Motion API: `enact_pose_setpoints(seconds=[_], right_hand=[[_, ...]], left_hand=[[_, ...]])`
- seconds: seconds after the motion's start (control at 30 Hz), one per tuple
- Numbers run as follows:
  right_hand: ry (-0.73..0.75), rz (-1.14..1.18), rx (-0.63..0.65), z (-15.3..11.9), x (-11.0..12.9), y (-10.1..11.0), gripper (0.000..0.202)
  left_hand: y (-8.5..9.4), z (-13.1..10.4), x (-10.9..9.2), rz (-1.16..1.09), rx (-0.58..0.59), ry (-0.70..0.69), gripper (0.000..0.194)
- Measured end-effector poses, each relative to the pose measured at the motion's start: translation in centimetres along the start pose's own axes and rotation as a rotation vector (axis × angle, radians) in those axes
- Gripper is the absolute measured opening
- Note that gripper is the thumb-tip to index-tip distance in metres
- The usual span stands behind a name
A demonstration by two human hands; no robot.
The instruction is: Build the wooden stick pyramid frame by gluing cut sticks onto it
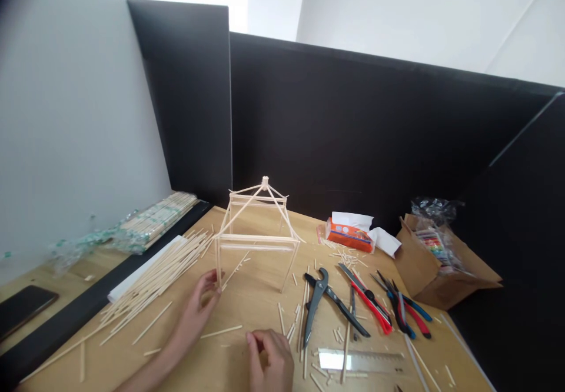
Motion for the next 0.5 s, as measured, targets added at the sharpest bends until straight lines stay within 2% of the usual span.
enact_pose_setpoints(seconds=[0.13,0.27,0.33,0.43,0.5], right_hand=[[-0.049,0.058,0.010,0.1,-0.5,-0.1,0.034],[-0.098,0.167,-0.038,0.4,-0.2,0.4,0.034],[-0.116,0.223,-0.003,1.0,0.3,0.5,0.031],[-0.204,0.346,0.137,3.3,1.2,-0.4,0.026],[-0.311,0.496,0.156,5.8,1.6,-1.7,0.027]], left_hand=[[-0.3,-0.8,-1.6,0.025,0.113,-0.076,0.023],[-0.4,-1.7,-3.2,0.054,0.202,-0.173,0.024],[-0.5,-2.0,-3.6,0.100,0.217,-0.235,0.027],[-0.9,-2.4,-3.6,0.161,0.221,-0.288,0.029],[-1.1,-2.4,-3.4,0.178,0.212,-0.297,0.029]])
Point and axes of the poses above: each hand's wrist, its own z-axis towards the middle knuckle, its own y-axis out of the back of the hand, x = y × z, the point moved 4 cm from there along z, towards the middle knuckle, and after that the axes turned 2 degrees about -y, right-handed, at the moved point
